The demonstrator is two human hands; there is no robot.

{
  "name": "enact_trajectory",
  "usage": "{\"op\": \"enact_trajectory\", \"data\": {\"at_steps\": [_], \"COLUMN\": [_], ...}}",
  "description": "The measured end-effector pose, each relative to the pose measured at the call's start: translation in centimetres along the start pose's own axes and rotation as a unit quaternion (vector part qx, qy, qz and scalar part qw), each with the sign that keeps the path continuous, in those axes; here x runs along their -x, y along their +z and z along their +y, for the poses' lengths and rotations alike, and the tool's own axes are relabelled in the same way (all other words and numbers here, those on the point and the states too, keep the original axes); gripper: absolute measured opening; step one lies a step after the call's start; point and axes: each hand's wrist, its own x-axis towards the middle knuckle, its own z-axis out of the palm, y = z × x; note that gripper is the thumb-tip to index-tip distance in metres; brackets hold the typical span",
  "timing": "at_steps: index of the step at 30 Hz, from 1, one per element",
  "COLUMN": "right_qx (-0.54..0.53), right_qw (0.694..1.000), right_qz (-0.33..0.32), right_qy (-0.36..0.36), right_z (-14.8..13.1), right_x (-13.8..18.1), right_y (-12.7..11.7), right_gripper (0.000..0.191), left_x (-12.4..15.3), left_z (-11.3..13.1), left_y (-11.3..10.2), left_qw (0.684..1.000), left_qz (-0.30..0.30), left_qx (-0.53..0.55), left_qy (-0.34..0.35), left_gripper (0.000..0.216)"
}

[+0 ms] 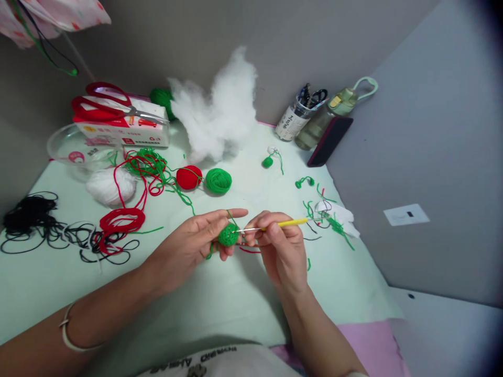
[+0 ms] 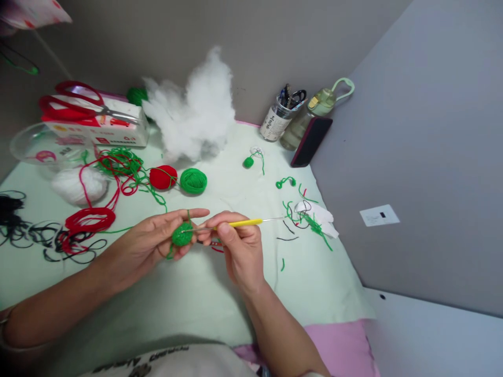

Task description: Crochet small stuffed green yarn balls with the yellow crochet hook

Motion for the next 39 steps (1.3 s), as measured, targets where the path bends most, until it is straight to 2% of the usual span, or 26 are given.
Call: {"op": "enact_trajectory", "data": {"at_steps": [6, 10, 14, 20, 24, 28, 34, 39], "right_qx": [0.146, 0.202, 0.189, 0.124, 0.098, 0.110, 0.200, 0.236], "right_qw": [0.984, 0.973, 0.976, 0.988, 0.992, 0.992, 0.969, 0.954], "right_qz": [0.041, 0.018, 0.025, 0.016, 0.010, 0.007, -0.032, -0.012], "right_qy": [-0.094, -0.109, -0.109, -0.091, -0.072, -0.068, -0.139, -0.186], "right_z": [0.5, 0.3, 0.4, 0.7, 0.4, 0.0, -0.6, -0.4], "right_x": [0.6, 0.7, 0.8, 0.7, 0.7, 0.8, 0.6, 0.6], "right_y": [0.1, 0.3, 0.4, 0.3, 0.1, -0.2, -0.3, 0.2], "right_gripper": [0.013, 0.014, 0.014, 0.015, 0.017, 0.017, 0.018, 0.019], "left_x": [0.3, 0.4, 0.7, 1.1, 1.0, 1.0, 1.1, 1.1], "left_z": [-0.3, -0.2, 0.1, 0.2, 0.3, 0.4, 0.5, 0.6], "left_y": [0.7, 0.6, 0.5, 0.3, 0.3, 0.2, 0.2, 0.4], "left_qw": [1.000, 0.999, 0.985, 0.949, 0.945, 0.948, 0.951, 0.966], "left_qz": [0.024, 0.033, 0.088, 0.130, 0.127, 0.120, 0.114, 0.088], "left_qx": [-0.010, -0.027, -0.131, -0.237, -0.247, -0.243, -0.240, -0.199], "left_qy": [0.015, 0.029, 0.071, 0.159, 0.176, 0.164, 0.157, 0.137], "left_gripper": [0.042, 0.058, 0.067, 0.053, 0.051, 0.051, 0.047, 0.044]}}
